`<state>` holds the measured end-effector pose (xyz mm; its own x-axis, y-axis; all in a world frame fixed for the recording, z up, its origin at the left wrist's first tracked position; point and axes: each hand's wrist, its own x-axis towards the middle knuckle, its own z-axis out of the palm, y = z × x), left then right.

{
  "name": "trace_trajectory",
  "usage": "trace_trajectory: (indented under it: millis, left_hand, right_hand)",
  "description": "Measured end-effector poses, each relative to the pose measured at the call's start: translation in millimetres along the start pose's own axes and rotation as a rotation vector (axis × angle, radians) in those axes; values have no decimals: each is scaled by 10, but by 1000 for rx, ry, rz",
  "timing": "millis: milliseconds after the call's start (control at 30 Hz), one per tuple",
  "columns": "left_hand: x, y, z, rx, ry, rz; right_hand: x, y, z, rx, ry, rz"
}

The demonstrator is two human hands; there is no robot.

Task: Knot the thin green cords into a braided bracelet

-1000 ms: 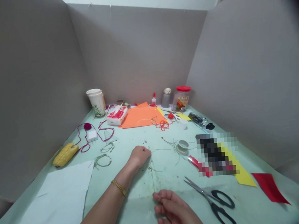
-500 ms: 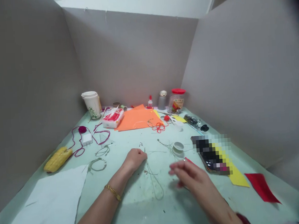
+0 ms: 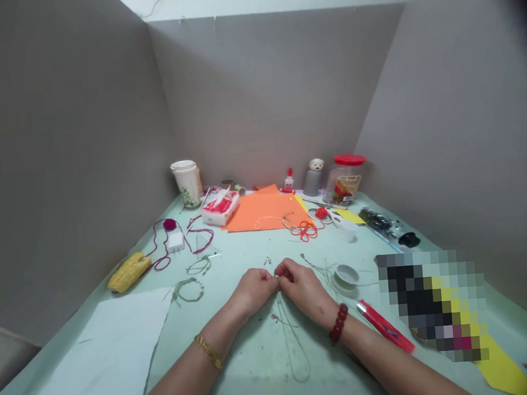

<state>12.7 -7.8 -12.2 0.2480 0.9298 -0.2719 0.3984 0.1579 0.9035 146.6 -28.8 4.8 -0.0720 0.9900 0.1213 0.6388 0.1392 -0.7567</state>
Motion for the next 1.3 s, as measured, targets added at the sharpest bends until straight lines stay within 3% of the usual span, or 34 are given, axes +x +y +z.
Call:
trace_trajectory:
  millis: [300,800,1300]
  left_hand:
    - [-35,45,-26,2,-31,-18]
    - [33,-92,22,-66,-15,48]
    - [-95,73,-46,-9,-49,-24]
  right_hand:
    - [-13,-30,-69,-8,-61,60]
    - [9,17,-54,-36,-81,-23]
    - [-12,36,-55,-19,-80,59]
